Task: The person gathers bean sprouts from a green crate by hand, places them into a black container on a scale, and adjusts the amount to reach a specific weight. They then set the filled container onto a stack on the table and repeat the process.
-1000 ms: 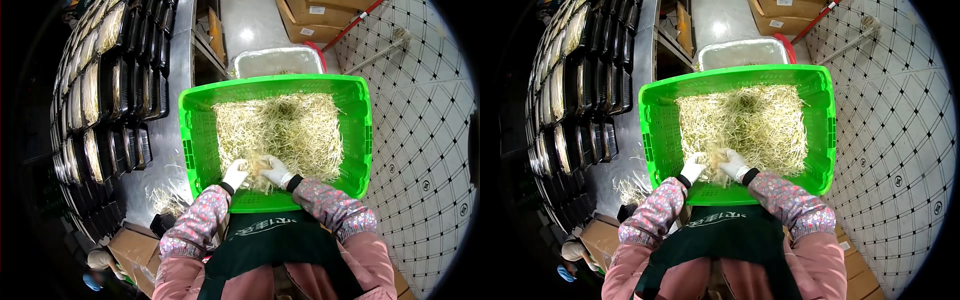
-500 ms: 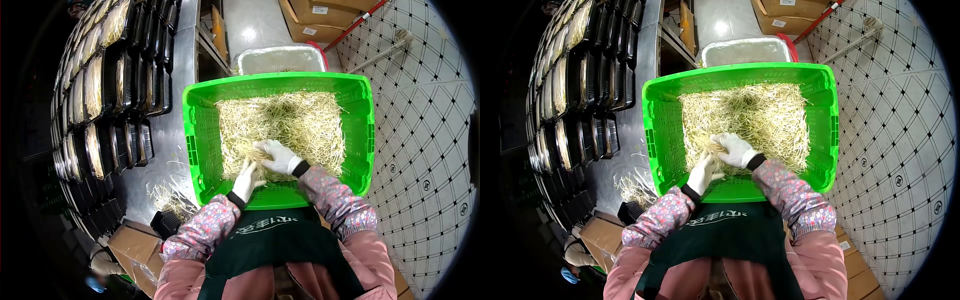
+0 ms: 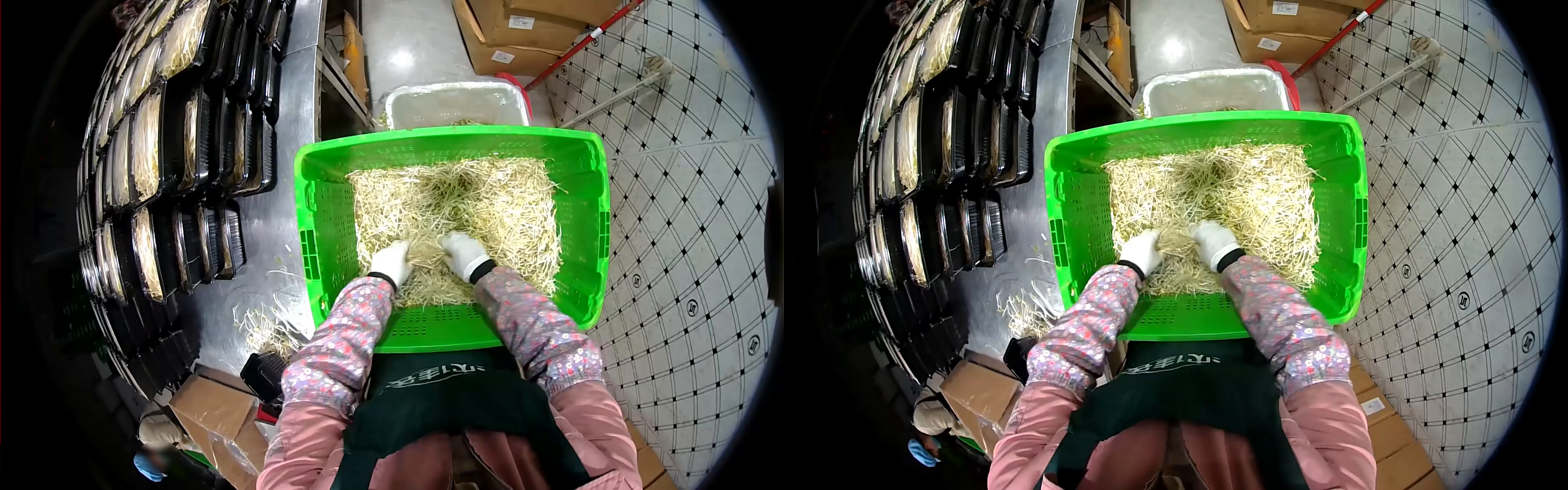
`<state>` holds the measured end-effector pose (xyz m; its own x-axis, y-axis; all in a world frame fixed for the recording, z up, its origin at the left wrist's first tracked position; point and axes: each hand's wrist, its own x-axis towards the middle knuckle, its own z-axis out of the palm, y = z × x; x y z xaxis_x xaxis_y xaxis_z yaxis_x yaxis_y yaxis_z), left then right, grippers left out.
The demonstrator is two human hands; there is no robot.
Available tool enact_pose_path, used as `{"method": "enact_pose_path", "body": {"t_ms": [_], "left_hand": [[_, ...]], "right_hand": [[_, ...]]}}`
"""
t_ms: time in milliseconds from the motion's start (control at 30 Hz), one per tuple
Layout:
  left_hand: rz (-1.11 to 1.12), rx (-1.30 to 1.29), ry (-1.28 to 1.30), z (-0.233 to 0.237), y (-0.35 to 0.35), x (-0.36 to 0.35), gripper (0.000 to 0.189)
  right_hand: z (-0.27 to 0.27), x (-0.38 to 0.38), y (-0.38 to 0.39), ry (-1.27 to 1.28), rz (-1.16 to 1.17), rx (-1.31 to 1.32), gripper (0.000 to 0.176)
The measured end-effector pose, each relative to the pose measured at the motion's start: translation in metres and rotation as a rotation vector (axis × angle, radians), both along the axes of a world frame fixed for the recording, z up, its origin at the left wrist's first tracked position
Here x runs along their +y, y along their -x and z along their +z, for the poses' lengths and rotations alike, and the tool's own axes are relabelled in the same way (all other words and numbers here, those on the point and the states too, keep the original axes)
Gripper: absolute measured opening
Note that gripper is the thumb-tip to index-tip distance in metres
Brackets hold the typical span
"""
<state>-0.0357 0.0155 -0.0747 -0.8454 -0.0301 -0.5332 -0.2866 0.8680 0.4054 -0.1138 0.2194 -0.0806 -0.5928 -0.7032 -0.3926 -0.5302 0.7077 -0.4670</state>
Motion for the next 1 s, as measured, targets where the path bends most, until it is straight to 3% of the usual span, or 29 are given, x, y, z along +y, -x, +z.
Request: {"method": "enact_pose_path", "body": {"t_ms": [33, 67, 133, 167, 267, 300, 400, 467, 533, 633, 667, 700, 733, 767, 867, 900, 1000], "left_hand": [[0.041, 0.024, -0.014, 0.016, -0.001, -0.007, 0.06], [0.08, 0.049, -0.028, 0.032, 0.0, -0.013, 0.051], [0.219, 0.107, 0.059, 0.047, -0.004, -0.022, 0.042], [0.214, 0.107, 0.072, 0.038, -0.007, -0.028, 0.049], [0.125, 0.026, 0.211, 0.026, -0.004, -0.025, 0.08], [0.081, -0.153, 0.232, 0.026, 0.0, -0.021, 0.096], [0.145, -0.153, 0.175, -0.01, -0.008, -0.031, 0.07], [0.166, -0.099, 0.147, 0.017, -0.008, -0.032, 0.055], [0.153, 0.141, 0.026, 0.042, -0.013, -0.029, 0.051], [0.007, 0.225, 0.033, 0.053, 0.006, -0.014, 0.061], [-0.001, 0.256, 0.037, 0.042, 0.012, -0.011, 0.066], [0.011, 0.317, 0.036, 0.029, 0.016, -0.012, 0.076], [0.025, 0.215, 0.099, 0.035, 0.024, -0.012, 0.094], [0.068, 0.182, 0.107, 0.039, 0.031, -0.015, 0.103], [0.044, 0.085, 0.164, 0.041, 0.051, -0.026, 0.122], [-0.005, 0.05, 0.179, 0.034, 0.058, -0.027, 0.124], [-0.081, -0.07, 0.175, 0.005, 0.085, -0.028, 0.124]], "right_hand": [[0.008, 0.002, 0.005, 0.057, -0.094, 0.054, 0.013], [0.015, 0.009, 0.017, 0.194, -0.133, 0.046, 0.016], [0.032, 0.011, 0.039, 0.205, -0.251, -0.097, 0.016], [0.026, 0.009, 0.048, 0.115, -0.2, -0.104, 0.031], [0.018, -0.019, 0.046, 0.076, -0.059, 0.211, 0.051], [0.02, -0.031, 0.046, -0.114, -0.029, 0.065, 0.068], [-0.015, -0.039, 0.053, -0.161, -0.045, -0.053, 0.036], [0.011, -0.028, 0.074, 0.053, -0.206, -0.168, 0.025], [0.034, -0.03, 0.102, 0.104, -0.215, -0.311, 0.03], [0.03, -0.054, 0.108, 0.206, -0.149, -0.323, 0.034], [0.042, -0.065, 0.113, 0.067, -0.027, -0.396, 0.045], [0.014, -0.061, 0.111, 0.143, 0.036, -0.291, 0.048], [-0.016, -0.055, 0.109, 0.216, 0.101, -0.191, 0.052], [-0.008, -0.057, 0.118, 0.103, 0.063, -0.306, 0.071], [0.049, -0.066, 0.126, -0.299, 0.187, -0.425, 0.102], [0.03, -0.06, 0.11, -0.159, 0.205, -0.174, 0.124], [0.002, -0.07, 0.087, -0.251, 0.25, -0.017, 0.118]]}}
